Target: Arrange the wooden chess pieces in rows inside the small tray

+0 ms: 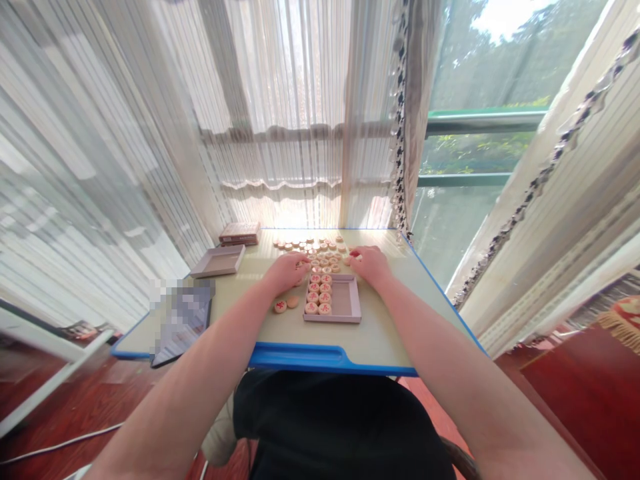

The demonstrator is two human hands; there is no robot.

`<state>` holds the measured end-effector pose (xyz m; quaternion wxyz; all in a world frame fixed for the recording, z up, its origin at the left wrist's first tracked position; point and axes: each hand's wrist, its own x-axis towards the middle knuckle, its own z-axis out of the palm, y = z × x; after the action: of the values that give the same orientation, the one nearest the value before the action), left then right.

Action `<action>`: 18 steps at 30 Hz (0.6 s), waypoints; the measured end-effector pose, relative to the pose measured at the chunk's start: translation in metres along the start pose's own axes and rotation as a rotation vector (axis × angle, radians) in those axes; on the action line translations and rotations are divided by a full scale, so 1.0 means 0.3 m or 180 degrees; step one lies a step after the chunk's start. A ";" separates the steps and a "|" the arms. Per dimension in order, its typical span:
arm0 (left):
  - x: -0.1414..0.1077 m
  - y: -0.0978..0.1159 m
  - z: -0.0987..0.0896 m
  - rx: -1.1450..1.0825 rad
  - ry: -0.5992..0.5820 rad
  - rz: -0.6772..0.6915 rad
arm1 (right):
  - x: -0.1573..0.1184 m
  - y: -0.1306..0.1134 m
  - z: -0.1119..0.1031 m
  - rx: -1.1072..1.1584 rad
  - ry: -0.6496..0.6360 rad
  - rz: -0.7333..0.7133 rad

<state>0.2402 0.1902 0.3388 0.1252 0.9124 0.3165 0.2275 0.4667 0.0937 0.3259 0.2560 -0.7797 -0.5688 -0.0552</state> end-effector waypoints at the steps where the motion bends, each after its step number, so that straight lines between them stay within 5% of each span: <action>1: 0.001 -0.002 0.001 0.0026 -0.0006 0.0018 | 0.000 0.002 0.003 -0.0056 -0.0020 -0.0036; 18: 0.001 -0.011 -0.002 0.0172 -0.0192 0.0055 | -0.009 0.037 0.013 0.0069 -0.0336 -0.0254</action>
<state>0.2386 0.1930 0.3382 0.1079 0.9246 0.3107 0.1924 0.4750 0.0907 0.3176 0.2316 -0.7554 -0.6127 -0.0180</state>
